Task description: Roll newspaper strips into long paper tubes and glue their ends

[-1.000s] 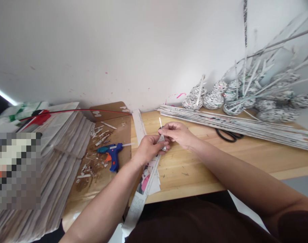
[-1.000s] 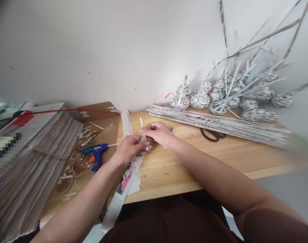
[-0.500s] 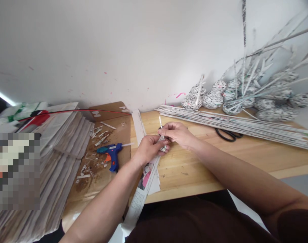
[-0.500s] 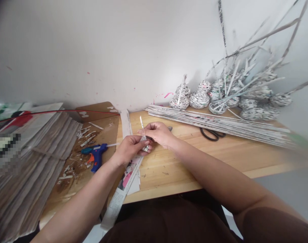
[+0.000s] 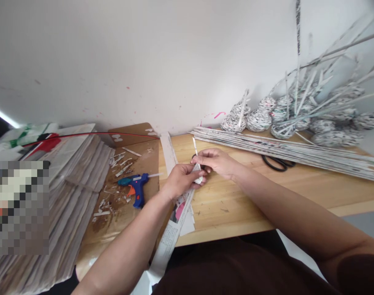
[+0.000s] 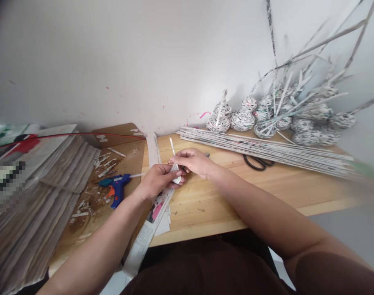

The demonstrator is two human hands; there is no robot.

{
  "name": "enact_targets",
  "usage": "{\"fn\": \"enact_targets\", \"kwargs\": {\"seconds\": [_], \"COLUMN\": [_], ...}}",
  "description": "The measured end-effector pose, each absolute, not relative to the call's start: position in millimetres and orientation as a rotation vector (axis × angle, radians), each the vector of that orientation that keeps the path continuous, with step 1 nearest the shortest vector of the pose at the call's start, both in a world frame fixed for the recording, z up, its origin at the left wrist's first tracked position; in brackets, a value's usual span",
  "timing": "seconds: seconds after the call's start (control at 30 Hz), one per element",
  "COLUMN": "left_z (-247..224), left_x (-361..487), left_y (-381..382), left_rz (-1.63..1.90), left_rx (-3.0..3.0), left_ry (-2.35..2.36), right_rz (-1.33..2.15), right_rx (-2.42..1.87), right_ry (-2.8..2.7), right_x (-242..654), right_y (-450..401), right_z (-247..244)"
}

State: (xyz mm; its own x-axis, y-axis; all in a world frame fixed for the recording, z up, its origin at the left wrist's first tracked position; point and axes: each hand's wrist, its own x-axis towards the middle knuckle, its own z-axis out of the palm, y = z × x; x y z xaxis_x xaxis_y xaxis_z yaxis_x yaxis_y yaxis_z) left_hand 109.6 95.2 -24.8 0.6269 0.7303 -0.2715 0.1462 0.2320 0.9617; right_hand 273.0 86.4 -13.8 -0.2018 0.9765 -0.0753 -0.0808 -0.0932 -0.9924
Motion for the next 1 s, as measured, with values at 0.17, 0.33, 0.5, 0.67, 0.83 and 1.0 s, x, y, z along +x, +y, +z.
{"fn": "enact_targets", "kwargs": {"seconds": [0.17, 0.33, 0.5, 0.67, 0.83, 1.0], "left_z": [-23.8, -23.5, -22.8, -22.2, -21.5, -21.9], "left_x": [110.5, 109.8, 109.9, 110.3, 110.7, 109.1], "left_y": [93.3, 93.9, 93.4, 93.6, 91.4, 92.2], "left_rz": [0.459, 0.469, 0.481, 0.460, 0.451, 0.447], "left_rx": [1.312, 1.340, 1.396, 1.412, 1.425, 1.438], "left_ry": [0.839, 0.880, 0.910, 0.896, 0.920, 0.903], "right_rz": [1.399, 1.452, 1.379, 1.412, 1.369, 1.481], "right_rx": [-1.140, -1.113, -1.130, -1.111, -1.058, -1.027], "right_ry": [-1.098, -1.159, -1.095, -1.224, -1.046, -1.168], "right_x": [272.6, 275.8, 273.8, 275.4, 274.8, 279.7], "right_y": [88.2, 89.3, 89.0, 88.3, 87.3, 87.8], "right_z": [-16.7, -15.9, -16.3, -13.4, -10.2, -8.7]}}
